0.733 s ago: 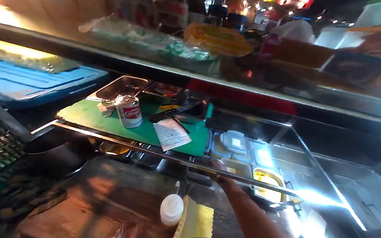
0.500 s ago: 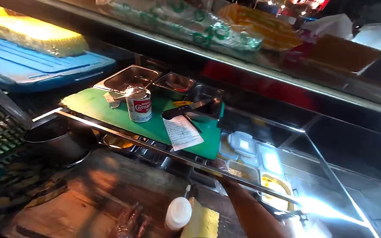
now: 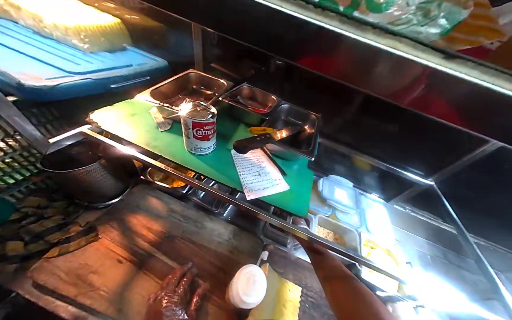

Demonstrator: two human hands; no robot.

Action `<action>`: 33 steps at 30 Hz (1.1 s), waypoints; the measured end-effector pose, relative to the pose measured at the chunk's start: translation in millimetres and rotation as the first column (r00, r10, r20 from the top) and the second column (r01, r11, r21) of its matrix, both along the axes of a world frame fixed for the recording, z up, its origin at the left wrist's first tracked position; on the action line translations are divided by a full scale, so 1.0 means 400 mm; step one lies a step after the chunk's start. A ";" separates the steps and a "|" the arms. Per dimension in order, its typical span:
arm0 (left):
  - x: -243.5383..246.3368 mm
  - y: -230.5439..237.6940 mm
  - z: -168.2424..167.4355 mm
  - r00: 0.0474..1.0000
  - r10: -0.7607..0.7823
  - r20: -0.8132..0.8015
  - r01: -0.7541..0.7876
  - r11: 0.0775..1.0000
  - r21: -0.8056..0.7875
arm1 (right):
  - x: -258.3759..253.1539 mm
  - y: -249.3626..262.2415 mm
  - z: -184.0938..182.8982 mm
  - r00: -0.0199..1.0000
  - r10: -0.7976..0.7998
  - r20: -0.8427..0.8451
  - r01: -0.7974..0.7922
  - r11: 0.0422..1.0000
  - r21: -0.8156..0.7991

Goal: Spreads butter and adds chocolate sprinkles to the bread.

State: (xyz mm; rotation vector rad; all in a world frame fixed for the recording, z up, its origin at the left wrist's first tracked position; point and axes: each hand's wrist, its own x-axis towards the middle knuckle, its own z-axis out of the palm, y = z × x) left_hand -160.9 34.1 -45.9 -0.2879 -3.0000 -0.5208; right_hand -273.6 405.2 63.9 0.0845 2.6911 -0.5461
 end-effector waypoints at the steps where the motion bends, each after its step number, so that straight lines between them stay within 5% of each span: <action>1: 0.001 -0.001 -0.003 1.000 0.003 -0.010 -0.003 1.000 0.000 | -0.019 -0.024 0.007 0.967 -0.191 0.170 0.197 0.980 -0.020; 6: 0.003 -0.001 -0.016 1.000 0.003 -0.024 -0.003 1.000 -0.005 | 0.040 0.075 -0.089 0.920 -0.385 0.076 0.392 0.891 -0.229; 11: 0.004 0.004 -0.039 0.996 0.038 -0.078 -0.039 0.999 -0.015 | 0.088 0.083 -0.074 0.894 -0.448 0.034 0.449 0.888 -0.100; 15: 0.004 0.006 -0.030 0.998 0.045 -0.054 -0.045 0.999 -0.003 | 0.092 0.112 -0.129 0.858 -0.512 -0.037 0.475 0.820 -0.319; 19: 0.000 0.011 -0.027 0.997 0.046 -0.059 -0.047 0.999 -0.005 | 0.149 0.065 -0.050 0.707 -0.694 0.136 0.595 0.479 -0.645; 25: -0.003 0.006 -0.027 0.999 0.026 -0.045 -0.027 0.999 -0.021 | 0.337 -0.035 0.047 0.571 -0.778 0.262 0.690 0.281 -0.667; 30: -0.001 0.006 -0.035 0.998 0.033 -0.055 -0.034 0.999 -0.026 | 0.512 -0.097 -0.022 0.572 -0.787 0.230 0.750 0.388 -0.536; 33: 0.000 0.008 -0.023 0.999 0.029 -0.023 -0.029 0.999 -0.025 | 0.592 -0.133 -0.074 0.746 -0.655 -0.125 0.576 0.727 -0.373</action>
